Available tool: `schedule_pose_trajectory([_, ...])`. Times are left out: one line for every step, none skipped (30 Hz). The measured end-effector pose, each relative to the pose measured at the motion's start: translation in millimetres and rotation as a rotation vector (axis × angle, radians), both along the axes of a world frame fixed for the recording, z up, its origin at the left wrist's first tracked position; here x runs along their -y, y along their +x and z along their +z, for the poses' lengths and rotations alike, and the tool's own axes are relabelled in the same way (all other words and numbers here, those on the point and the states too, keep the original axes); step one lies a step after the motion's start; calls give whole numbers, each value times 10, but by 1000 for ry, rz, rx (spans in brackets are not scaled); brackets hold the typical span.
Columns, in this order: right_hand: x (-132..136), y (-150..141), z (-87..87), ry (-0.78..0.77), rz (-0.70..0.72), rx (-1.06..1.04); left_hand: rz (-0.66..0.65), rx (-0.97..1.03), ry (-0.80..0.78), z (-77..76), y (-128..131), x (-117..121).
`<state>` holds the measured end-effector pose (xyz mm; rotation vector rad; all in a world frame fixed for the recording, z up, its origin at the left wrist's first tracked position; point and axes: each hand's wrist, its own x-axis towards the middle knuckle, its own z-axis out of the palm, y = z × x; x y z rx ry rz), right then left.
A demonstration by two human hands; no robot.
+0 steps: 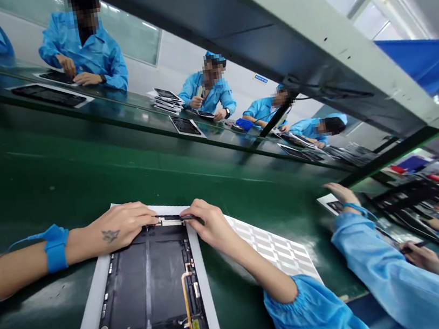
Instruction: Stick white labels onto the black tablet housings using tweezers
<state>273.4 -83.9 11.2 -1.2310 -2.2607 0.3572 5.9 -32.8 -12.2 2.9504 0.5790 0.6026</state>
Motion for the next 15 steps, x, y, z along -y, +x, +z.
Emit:
schedule_pose_trajectory([-13, -32, 4, 1, 26, 13, -2, 2, -1, -1, 0, 2])
schedule_pose_trajectory([-23, -67, 5, 6, 57, 33, -6, 3, -4, 1, 0, 5])
schedule_pose_trajectory([-31, -101, 2, 20, 84, 62, -10, 4, -9, 3, 1, 9])
schedule_pose_trajectory([-37, -134, -7, 35, 105, 96, -10, 6, -18, 6, 1, 12])
schedule_pose_trajectory([-40, -163, -19, 49, 118, 132, -11, 7, -29, 9, 1, 14])
schedule_pose_trajectory([-42, -187, -35, 58, 125, 167, -11, 9, -43, 12, 1, 15])
schedule_pose_trajectory([-44, -205, -52, 66, 130, 195, -12, 11, -59, 15, -1, 14])
schedule_pose_trajectory([-45, -217, -69, 75, 137, 217, -14, 15, -76, 18, -4, 11])
schedule_pose_trajectory([-46, -223, -85, 83, 145, 235, -18, 22, -97, 20, -9, 6])
schedule_pose_trajectory([-49, -223, -99, 94, 157, 246, -26, 35, -123, 22, -16, 0])
schedule_pose_trajectory([-53, -218, -110, 106, 168, 249, -37, 50, -154, 23, -25, -7])
schedule_pose_trajectory([-58, -208, -118, 119, 176, 244, -42, 63, -185, 21, -36, -14])
schedule_pose_trajectory([-65, -193, -122, 134, 175, 228, -35, 73, -210, 17, -47, -20])
schedule_pose_trajectory([-74, -174, -124, 150, 161, 199, -18, 74, -224, 11, -58, -25])
schedule_pose_trajectory([-83, -153, -123, 168, 136, 157, 10, 66, -226, 3, -69, -29])
